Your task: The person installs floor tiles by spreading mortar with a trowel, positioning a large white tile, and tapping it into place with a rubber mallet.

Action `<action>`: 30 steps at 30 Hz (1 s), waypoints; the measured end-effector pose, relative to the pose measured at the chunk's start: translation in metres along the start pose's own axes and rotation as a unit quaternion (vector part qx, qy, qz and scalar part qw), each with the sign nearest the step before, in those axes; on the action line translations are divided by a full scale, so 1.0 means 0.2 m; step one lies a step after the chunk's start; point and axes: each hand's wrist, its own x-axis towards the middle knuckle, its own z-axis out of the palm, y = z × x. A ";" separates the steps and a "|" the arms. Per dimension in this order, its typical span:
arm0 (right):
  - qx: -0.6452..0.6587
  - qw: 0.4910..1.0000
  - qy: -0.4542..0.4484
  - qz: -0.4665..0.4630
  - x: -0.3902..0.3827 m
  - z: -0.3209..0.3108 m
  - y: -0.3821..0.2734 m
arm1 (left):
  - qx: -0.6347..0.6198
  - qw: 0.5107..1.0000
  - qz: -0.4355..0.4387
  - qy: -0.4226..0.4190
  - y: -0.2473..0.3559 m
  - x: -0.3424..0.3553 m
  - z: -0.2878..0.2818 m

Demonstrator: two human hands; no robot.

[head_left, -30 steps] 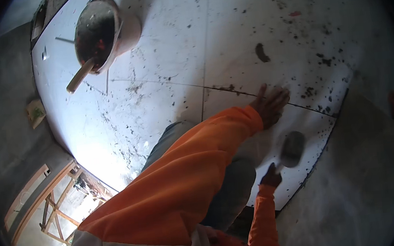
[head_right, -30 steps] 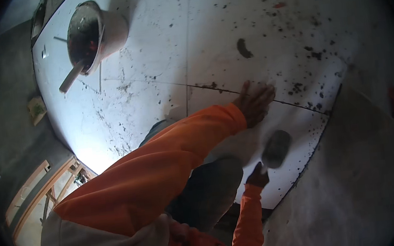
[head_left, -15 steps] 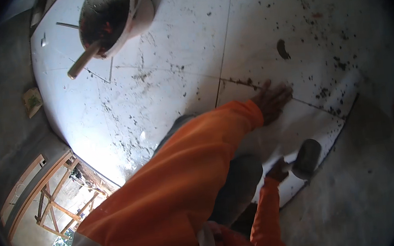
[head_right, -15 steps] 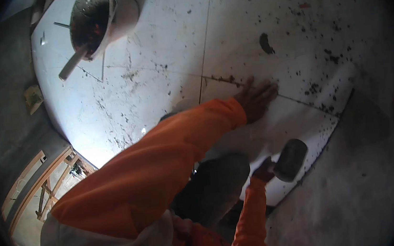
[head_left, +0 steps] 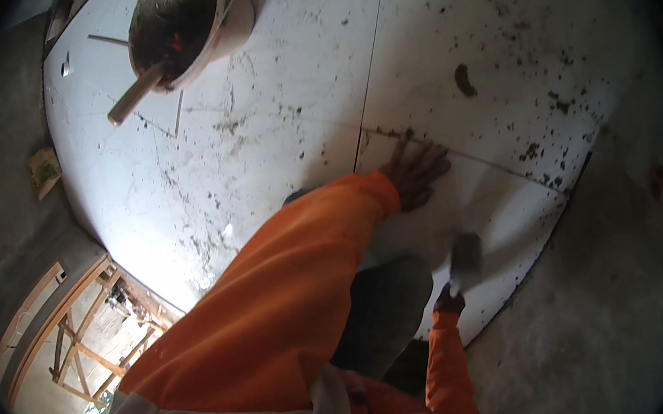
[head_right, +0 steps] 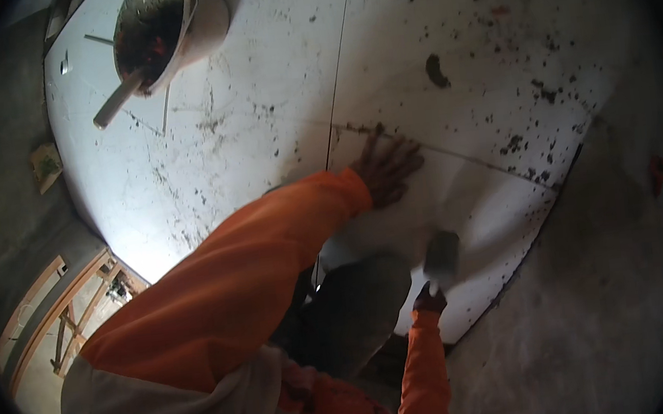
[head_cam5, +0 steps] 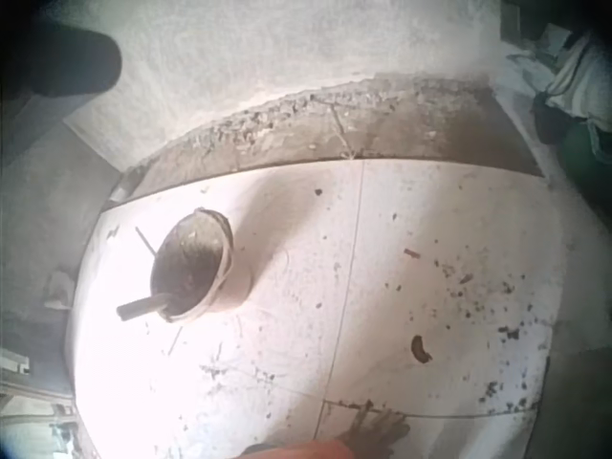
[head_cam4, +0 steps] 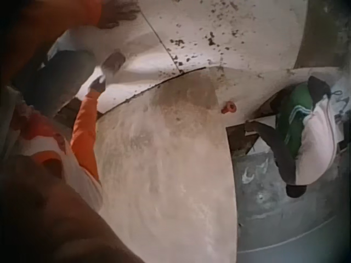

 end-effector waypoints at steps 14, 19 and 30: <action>0.126 0.985 0.121 0.004 0.04 0.03 -0.06 | -0.035 0.999 0.007 -0.025 -0.01 0.06 0.01; 0.226 0.932 0.275 -0.072 0.08 0.01 -0.12 | -0.030 0.999 0.017 -0.021 0.02 0.08 -0.02; 0.139 0.966 0.180 -0.121 -0.03 -0.03 -0.13 | -0.039 0.999 0.020 0.003 0.00 0.06 -0.02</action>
